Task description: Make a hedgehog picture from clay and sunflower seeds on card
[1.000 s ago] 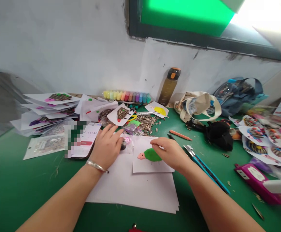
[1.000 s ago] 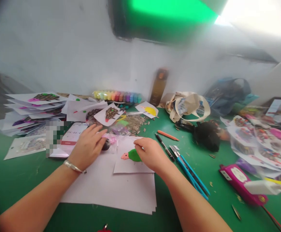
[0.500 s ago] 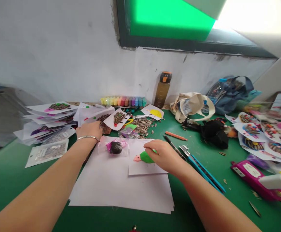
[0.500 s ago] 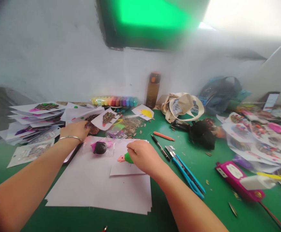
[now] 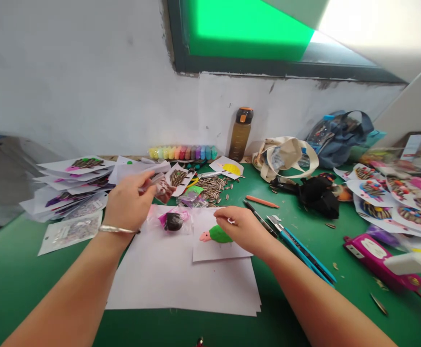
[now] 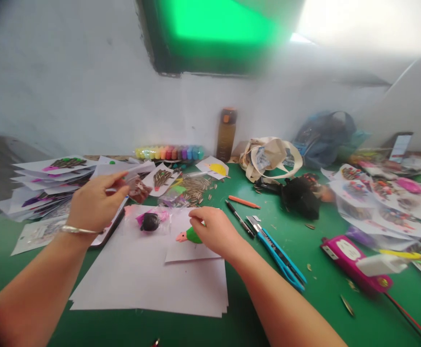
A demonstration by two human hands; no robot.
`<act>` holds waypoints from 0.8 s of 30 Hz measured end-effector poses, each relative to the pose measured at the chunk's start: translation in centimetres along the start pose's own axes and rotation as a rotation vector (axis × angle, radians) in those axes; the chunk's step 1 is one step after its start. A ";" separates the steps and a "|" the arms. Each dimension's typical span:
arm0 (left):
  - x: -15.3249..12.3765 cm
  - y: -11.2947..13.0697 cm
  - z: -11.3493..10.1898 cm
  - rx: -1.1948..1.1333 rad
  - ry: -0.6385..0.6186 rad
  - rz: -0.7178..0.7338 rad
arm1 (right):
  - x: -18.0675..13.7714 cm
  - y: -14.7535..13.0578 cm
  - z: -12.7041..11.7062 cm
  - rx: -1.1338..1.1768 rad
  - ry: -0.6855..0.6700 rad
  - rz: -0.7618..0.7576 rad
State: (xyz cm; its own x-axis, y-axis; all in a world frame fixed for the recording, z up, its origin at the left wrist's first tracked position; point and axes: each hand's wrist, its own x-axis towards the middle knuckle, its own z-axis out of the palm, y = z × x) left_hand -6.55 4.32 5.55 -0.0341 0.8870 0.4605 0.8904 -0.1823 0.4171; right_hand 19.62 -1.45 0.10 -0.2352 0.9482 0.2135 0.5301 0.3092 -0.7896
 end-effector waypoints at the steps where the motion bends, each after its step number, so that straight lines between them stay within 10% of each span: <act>1: -0.6 0.4 0.1 -0.073 -0.019 -0.030 | 0.0 -0.1 0.1 0.061 0.005 0.039; 7: -4.3 2.8 2.1 -0.743 -0.297 -0.256 | -0.1 -1.6 0.7 0.487 -0.039 0.274; 13: -6.7 4.4 2.8 -1.185 -0.510 -0.449 | -0.1 -2.3 1.2 0.740 -0.198 0.192; 18: -7.6 4.9 2.9 -1.327 -0.769 -0.567 | 0.1 -1.6 2.3 0.800 -0.038 0.253; 24: -7.8 4.6 4.1 -1.209 -0.714 -0.480 | 0.2 -1.8 2.3 0.611 0.013 0.296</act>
State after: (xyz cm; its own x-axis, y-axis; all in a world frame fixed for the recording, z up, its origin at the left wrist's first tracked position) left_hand -0.33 -1.74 0.68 0.3349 0.9136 -0.2305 -0.0614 0.2652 0.9622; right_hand 16.71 -2.01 0.20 -0.1389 0.9886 -0.0573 0.0140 -0.0559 -0.9983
